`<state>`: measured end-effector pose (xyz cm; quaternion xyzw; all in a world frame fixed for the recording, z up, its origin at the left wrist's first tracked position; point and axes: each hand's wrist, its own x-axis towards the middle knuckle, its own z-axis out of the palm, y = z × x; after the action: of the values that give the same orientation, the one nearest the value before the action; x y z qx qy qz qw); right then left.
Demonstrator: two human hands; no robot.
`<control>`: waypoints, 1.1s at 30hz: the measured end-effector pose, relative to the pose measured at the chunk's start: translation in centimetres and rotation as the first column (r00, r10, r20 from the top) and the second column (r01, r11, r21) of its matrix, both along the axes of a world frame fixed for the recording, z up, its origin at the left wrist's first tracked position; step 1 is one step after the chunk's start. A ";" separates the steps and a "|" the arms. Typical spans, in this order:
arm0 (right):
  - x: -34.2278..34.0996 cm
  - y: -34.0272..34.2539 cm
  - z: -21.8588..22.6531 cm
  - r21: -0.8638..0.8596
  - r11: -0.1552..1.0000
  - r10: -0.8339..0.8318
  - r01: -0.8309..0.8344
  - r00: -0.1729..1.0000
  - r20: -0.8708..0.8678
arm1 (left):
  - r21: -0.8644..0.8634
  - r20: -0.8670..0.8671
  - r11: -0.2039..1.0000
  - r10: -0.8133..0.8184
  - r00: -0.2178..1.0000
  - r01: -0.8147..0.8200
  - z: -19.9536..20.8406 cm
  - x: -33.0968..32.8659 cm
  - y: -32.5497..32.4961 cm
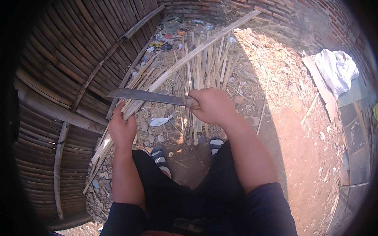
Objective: The person shaves a thin strip of bamboo using a machete, removing outer layers and smoothing the surface by hand.
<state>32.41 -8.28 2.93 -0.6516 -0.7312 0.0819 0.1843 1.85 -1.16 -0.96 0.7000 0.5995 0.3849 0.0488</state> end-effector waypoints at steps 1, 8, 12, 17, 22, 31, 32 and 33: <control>0.0 0.0 -0.2 0.040 0.999 0.020 -0.019 1.000 -0.020 | -0.001 0.012 1.000 -0.003 1.000 0.003 -0.1 0.0 0.0; 3.6 0.6 -0.2 0.000 0.987 -0.151 0.160 0.934 -0.324 | 0.123 -0.008 0.992 0.017 1.000 -0.016 -0.5 -1.1 0.8; 3.7 0.6 -0.6 0.039 0.987 -0.140 0.158 0.946 -0.291 | 0.164 0.010 0.986 0.012 1.000 -0.013 -0.5 -0.9 0.8; 0.3 0.3 -0.7 0.001 1.000 -0.004 0.004 0.990 -0.141 | 0.045 -0.009 0.999 0.008 1.000 -0.007 -0.9 -0.4 0.6; 0.2 0.4 0.0 -0.013 0.999 0.028 -0.029 0.997 -0.072 | -0.195 0.018 0.981 -0.007 1.000 0.011 -0.5 -0.1 0.2; 2.2 0.4 -0.5 0.097 0.989 -0.090 0.108 0.980 -0.176 | -0.282 0.046 0.958 -0.041 0.998 0.052 0.1 0.4 -0.1; 1.7 0.4 -0.7 0.118 0.991 -0.044 0.059 0.991 -0.126 | -0.264 0.040 0.963 -0.054 0.998 0.062 -0.2 0.3 0.0; 1.0 0.4 -0.9 0.136 0.991 0.001 0.009 0.997 -0.074 | -0.246 0.033 0.967 -0.066 0.997 0.072 -0.4 0.2 0.1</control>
<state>33.39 -7.86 1.99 -0.6354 -0.7266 0.0556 0.2554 2.06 -1.07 -1.36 0.7042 0.6173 0.3141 0.1565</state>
